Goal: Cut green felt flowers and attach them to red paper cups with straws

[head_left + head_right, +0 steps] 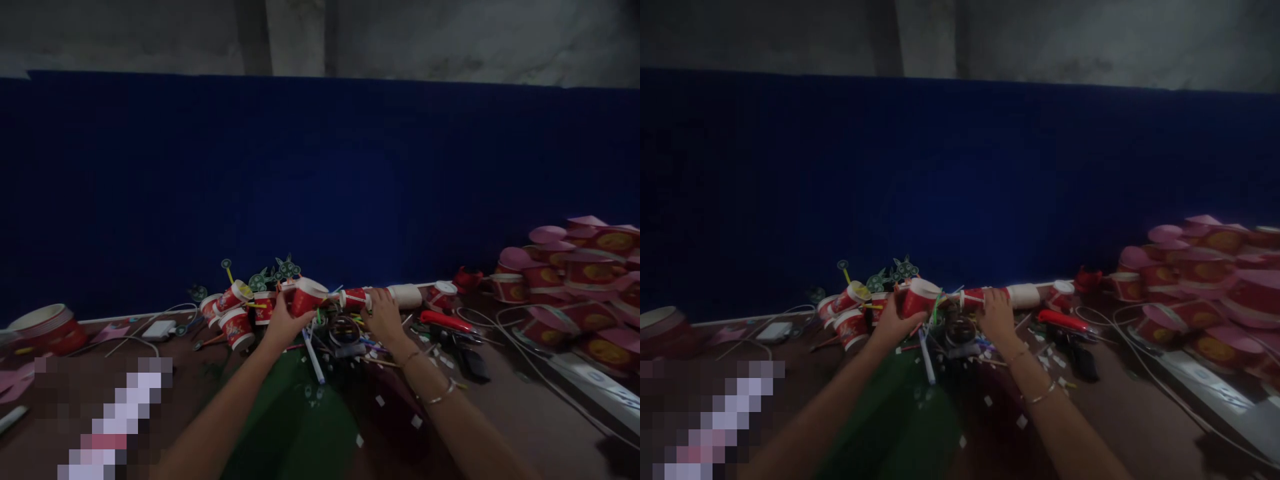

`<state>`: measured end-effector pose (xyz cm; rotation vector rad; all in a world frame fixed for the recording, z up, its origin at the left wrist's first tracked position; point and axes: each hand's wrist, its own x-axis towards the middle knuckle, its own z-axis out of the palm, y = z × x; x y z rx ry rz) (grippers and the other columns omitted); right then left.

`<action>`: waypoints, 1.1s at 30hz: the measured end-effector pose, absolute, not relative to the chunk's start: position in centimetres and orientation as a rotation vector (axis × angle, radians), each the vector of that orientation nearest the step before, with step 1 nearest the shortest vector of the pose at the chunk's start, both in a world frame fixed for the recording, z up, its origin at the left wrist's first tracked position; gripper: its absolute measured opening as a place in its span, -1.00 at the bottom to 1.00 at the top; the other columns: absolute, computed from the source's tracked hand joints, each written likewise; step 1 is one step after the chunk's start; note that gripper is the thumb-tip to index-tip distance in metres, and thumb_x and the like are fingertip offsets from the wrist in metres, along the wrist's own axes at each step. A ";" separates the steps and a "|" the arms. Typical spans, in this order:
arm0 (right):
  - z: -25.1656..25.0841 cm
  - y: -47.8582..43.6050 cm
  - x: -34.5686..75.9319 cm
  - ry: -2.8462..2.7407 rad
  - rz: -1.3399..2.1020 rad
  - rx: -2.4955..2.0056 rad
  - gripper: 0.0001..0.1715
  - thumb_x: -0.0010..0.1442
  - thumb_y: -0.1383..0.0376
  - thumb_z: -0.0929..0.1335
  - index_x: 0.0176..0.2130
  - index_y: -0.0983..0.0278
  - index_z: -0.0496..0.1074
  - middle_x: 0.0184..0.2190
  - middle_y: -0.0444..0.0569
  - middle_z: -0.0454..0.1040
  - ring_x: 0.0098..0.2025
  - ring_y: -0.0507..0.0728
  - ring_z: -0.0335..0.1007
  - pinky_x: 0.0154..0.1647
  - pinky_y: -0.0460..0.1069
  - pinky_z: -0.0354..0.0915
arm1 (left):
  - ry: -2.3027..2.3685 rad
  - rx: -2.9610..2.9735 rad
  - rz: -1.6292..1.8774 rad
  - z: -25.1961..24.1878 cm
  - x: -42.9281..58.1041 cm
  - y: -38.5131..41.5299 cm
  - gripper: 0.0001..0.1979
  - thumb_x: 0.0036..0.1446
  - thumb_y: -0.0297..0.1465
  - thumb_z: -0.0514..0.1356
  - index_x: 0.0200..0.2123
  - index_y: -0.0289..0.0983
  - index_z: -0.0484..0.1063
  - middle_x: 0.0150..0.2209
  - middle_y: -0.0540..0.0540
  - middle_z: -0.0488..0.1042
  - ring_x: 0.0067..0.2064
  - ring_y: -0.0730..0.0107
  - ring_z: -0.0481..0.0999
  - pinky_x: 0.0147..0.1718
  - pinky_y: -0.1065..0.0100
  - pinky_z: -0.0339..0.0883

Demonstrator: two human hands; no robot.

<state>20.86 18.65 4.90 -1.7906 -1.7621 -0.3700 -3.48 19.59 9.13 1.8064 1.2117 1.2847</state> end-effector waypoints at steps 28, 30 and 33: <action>8.5 9.2 13.7 -2.202 0.178 -1.988 -0.53 -0.13 0.35 0.33 -0.13 0.30 0.37 -0.31 0.12 0.52 -0.28 0.25 0.43 -0.34 0.02 0.21 | 0.772 0.884 1.493 1.7 -7.4 16.8 -0.54 -0.12 -0.12 0.26 -0.18 -0.24 0.34 -0.29 -0.09 0.51 -0.28 0.28 0.52 -0.30 0.29 0.40; 9.0 8.9 14.7 -2.202 0.203 -1.893 -0.72 -0.14 0.32 0.32 -0.31 0.25 0.42 -0.38 0.04 0.52 -0.34 0.21 0.41 -0.36 0.00 0.19 | 0.737 0.864 1.495 1.5 -7.3 16.9 -0.54 -0.20 -0.14 0.32 -0.25 -0.25 0.33 -0.35 -0.06 0.51 -0.31 0.29 0.52 -0.30 0.29 0.40; 9.5 9.2 15.5 -2.101 0.251 -1.791 -0.77 -0.16 0.33 0.34 -0.37 0.23 0.43 -0.44 -0.02 0.51 -0.38 0.18 0.39 -0.37 -0.01 0.17 | 0.771 0.871 1.498 1.7 -7.1 16.9 -0.50 -0.29 -0.13 0.35 -0.29 -0.24 0.31 -0.41 -0.01 0.49 -0.40 0.35 0.52 -0.37 0.33 0.41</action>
